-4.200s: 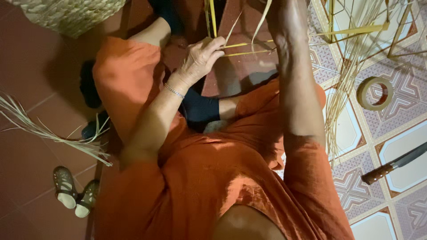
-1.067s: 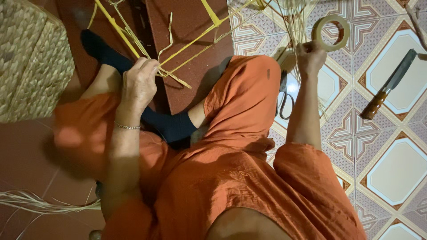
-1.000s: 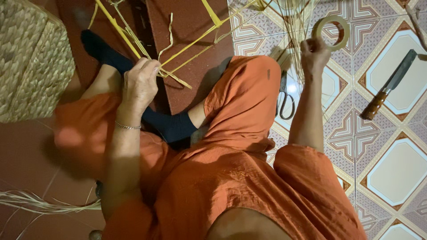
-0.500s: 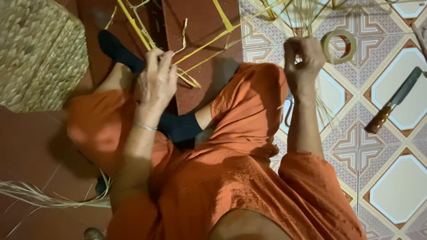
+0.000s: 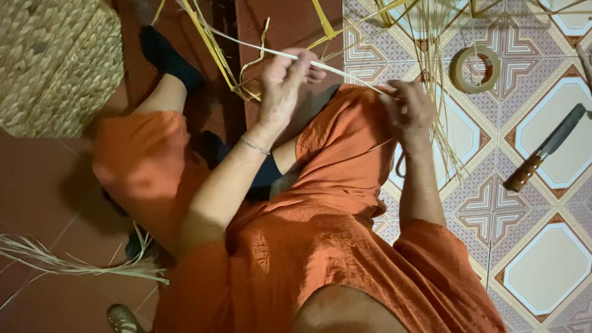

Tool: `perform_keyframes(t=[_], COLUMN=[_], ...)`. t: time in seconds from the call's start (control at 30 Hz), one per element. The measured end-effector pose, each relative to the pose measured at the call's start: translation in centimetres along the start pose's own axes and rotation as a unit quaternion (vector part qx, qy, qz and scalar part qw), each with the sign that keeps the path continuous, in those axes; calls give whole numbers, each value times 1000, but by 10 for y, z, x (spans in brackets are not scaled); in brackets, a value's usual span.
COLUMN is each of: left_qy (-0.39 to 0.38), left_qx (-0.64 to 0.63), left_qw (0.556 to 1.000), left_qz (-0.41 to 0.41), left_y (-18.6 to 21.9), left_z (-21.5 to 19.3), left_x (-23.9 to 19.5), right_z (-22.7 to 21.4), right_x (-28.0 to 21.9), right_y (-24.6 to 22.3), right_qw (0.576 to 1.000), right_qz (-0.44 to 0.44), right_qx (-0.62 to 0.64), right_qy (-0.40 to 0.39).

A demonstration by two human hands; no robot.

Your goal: The person sits on a tiled floor and weaves thin dried plant strips into a basket frame, repeatedly threading and tightening the strips by hand. Tools such as scissors and tape are visible nearby but not used during the clip.

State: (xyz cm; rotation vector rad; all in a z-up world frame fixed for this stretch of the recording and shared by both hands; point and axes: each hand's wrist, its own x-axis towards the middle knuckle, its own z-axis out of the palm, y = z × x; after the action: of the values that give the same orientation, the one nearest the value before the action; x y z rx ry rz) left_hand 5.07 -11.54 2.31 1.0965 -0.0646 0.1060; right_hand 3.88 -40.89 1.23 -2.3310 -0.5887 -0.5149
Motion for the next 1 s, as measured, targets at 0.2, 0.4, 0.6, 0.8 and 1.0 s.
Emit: perform_keyframes(t=[0.2, 0.4, 0.6, 0.8, 1.0], left_qy=[71, 116, 162, 211, 208], left_qx=[76, 51, 35, 117, 44], left_qw=[991, 984, 984, 969, 973], left_qz=[80, 123, 61, 54, 84], left_y=[49, 98, 128, 159, 176], left_z=[-49, -84, -90, -123, -172], left_x=[3, -16, -40, -63, -64], right_z=[-26, -34, 18, 66, 90], right_x=[-66, -76, 15, 89, 137], right_y=[95, 89, -20, -100, -107], right_qw=[970, 971, 784, 624, 683], right_qz=[94, 193, 263, 216, 188], right_qx=[-219, -141, 544, 747, 706], right_qy=[-43, 33, -143, -75, -15])
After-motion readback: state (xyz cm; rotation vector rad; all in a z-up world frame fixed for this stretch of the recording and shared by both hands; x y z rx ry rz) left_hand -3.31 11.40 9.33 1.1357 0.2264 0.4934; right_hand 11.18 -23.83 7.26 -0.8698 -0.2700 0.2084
